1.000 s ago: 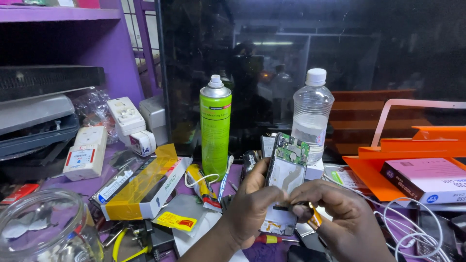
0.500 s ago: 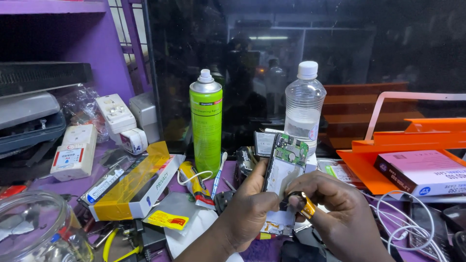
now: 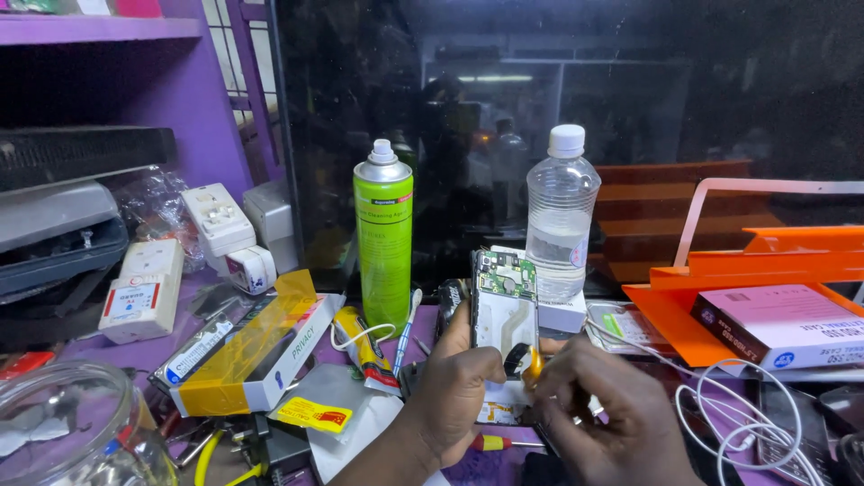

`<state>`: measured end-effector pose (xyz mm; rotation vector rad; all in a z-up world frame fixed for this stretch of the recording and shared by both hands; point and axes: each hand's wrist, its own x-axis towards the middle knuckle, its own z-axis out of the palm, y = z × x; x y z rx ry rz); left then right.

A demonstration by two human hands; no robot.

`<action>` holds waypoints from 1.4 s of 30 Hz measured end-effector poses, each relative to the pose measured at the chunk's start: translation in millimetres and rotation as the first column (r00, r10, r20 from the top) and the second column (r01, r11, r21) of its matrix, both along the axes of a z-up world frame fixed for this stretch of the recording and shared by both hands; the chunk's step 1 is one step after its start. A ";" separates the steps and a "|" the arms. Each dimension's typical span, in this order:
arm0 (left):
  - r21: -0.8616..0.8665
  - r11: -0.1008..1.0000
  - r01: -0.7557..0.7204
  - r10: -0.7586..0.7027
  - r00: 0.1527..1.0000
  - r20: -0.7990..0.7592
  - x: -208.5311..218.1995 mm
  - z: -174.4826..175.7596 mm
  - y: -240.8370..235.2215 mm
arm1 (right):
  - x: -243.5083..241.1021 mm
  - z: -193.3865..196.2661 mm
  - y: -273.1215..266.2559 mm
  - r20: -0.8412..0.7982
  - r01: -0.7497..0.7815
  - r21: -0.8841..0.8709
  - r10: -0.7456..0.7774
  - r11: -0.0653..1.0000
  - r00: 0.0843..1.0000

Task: The person disassembles a smartphone, removes the battery, and uses a water bottle to pour liquid onto the internal components. They then reassemble the phone by placing the battery back and closing the casing.

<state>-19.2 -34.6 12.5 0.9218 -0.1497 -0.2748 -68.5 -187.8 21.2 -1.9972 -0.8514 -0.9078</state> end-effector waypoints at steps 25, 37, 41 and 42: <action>0.090 0.982 -0.165 0.164 0.986 0.022 0.0 -11.8 -2.5 | 31.3 -48.0 10.5 -0.134 0.069 0.035 -0.064 0.997 0.989; 0.048 0.931 -0.361 0.333 0.897 0.291 4.6 -6.6 8.1 | 42.1 -35.0 25.7 0.045 0.089 -0.120 -0.085 0.989 0.995; 0.120 0.908 -0.401 0.343 0.876 0.338 3.9 -3.3 16.2 | 45.1 -16.9 26.4 -0.017 0.007 -0.137 -0.010 0.991 1.000; 0.110 0.906 -0.408 0.347 0.868 0.355 5.3 -1.2 18.2 | 46.7 -11.5 27.0 -0.043 -0.007 -0.123 0.001 0.992 0.999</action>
